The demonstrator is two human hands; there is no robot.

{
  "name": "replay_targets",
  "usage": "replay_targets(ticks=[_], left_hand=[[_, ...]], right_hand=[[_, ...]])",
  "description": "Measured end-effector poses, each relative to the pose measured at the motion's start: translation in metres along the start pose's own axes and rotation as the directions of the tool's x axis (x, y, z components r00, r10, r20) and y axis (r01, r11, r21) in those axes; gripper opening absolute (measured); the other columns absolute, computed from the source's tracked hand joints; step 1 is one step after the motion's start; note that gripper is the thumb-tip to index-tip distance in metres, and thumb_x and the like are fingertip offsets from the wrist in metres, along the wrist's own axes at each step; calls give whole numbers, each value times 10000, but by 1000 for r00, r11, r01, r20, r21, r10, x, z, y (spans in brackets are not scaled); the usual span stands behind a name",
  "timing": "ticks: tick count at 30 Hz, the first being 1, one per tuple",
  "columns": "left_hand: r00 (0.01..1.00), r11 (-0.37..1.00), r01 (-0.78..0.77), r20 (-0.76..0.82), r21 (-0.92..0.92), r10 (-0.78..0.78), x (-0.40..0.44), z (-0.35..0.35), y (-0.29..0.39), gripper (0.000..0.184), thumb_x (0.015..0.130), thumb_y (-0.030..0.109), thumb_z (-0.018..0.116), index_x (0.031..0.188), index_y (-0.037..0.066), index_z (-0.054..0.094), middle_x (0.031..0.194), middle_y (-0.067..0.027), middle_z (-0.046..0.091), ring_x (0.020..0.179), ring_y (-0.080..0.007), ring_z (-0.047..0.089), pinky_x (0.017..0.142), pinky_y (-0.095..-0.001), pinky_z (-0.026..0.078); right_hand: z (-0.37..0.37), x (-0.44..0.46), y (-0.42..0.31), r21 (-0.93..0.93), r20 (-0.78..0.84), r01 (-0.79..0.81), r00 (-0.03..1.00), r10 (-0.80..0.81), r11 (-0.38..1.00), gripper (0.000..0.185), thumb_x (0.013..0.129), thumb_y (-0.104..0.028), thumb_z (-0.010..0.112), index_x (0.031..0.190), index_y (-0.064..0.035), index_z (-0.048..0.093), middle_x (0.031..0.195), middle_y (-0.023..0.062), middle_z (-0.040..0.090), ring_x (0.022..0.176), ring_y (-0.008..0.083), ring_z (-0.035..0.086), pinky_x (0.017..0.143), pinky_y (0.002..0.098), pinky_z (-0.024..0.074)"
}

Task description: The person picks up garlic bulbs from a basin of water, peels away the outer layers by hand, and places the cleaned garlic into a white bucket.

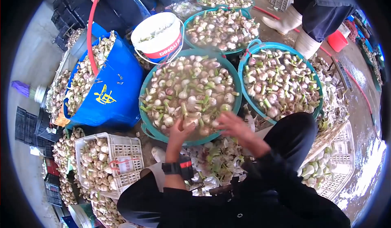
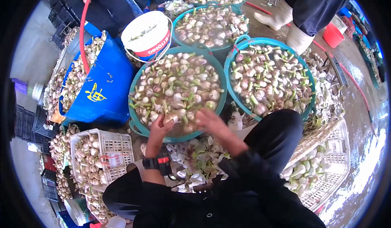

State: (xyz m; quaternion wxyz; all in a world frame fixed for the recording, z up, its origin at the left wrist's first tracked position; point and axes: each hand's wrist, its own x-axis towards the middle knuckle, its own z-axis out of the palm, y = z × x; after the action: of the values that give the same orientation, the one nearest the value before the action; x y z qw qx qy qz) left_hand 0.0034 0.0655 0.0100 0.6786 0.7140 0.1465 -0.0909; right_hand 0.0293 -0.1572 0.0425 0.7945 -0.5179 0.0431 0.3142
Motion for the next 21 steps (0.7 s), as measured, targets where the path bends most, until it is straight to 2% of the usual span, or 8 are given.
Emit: replay_targets(ticks=[1,5,8,10,12,14,18,21], left_hand=[[995,992,-89,-43,-90,85,-4,10,-5,543,715,204,680,1138,-37,439,1054,-95,539,932,-157,528,783,-268,426],[981,962,-192,2,-196,196,-19,38,6,621,734,211,669,1202,-63,367,1131,-116,485,1019,-166,473,863,-276,382],[962,964,-245,-152,-103,228,-15,42,-5,464,757,200,642,1111,-55,483,1086,-106,515,946,-152,509,795,-264,422],[918,937,-299,-213,179,334,-16,42,-4,307,767,198,630,958,-39,590,934,-70,579,788,-108,539,667,-232,446],[959,983,-178,-232,-52,162,-24,48,8,202,774,166,605,815,-32,621,650,24,562,598,-42,489,533,-188,398],[966,986,-159,-214,-40,147,-18,47,-4,205,774,175,581,726,-22,615,611,17,553,555,-43,484,491,-199,396],[958,974,-158,-266,-163,111,-11,56,-12,194,760,136,558,693,-38,611,591,-37,575,512,-94,533,464,-233,433],[957,938,-160,-282,-309,70,-8,62,-9,132,751,86,552,729,-32,607,662,-29,584,526,-90,528,482,-217,424]], right_hand=[[2,17,21,154,61,-144,989,136,978,462,851,-317,499,1195,-33,381,1129,86,468,1020,187,469,874,363,374],[20,33,43,384,367,-178,930,27,906,475,864,-329,466,1221,-37,355,1123,97,467,1002,203,482,856,365,391],[25,24,30,247,186,23,980,-70,969,481,859,-276,487,1240,-26,331,1109,89,467,981,176,489,836,320,406],[16,28,42,28,176,265,948,-265,964,498,834,-171,532,1251,-8,314,1107,80,459,962,155,490,821,273,413],[6,34,61,-67,195,349,923,-330,935,516,817,-123,548,1258,-6,307,1112,75,452,971,151,483,821,266,413],[4,34,60,-255,194,436,897,-396,863,559,776,-57,581,1264,-4,314,1149,99,441,1023,179,469,845,272,405],[10,23,46,-677,250,632,680,-690,378,607,639,7,653,1198,-33,420,1181,173,431,1082,291,449,862,324,400],[14,18,37,-678,242,642,655,-716,358,558,642,-4,652,1162,-22,450,1155,182,445,1066,339,447,862,336,396]])
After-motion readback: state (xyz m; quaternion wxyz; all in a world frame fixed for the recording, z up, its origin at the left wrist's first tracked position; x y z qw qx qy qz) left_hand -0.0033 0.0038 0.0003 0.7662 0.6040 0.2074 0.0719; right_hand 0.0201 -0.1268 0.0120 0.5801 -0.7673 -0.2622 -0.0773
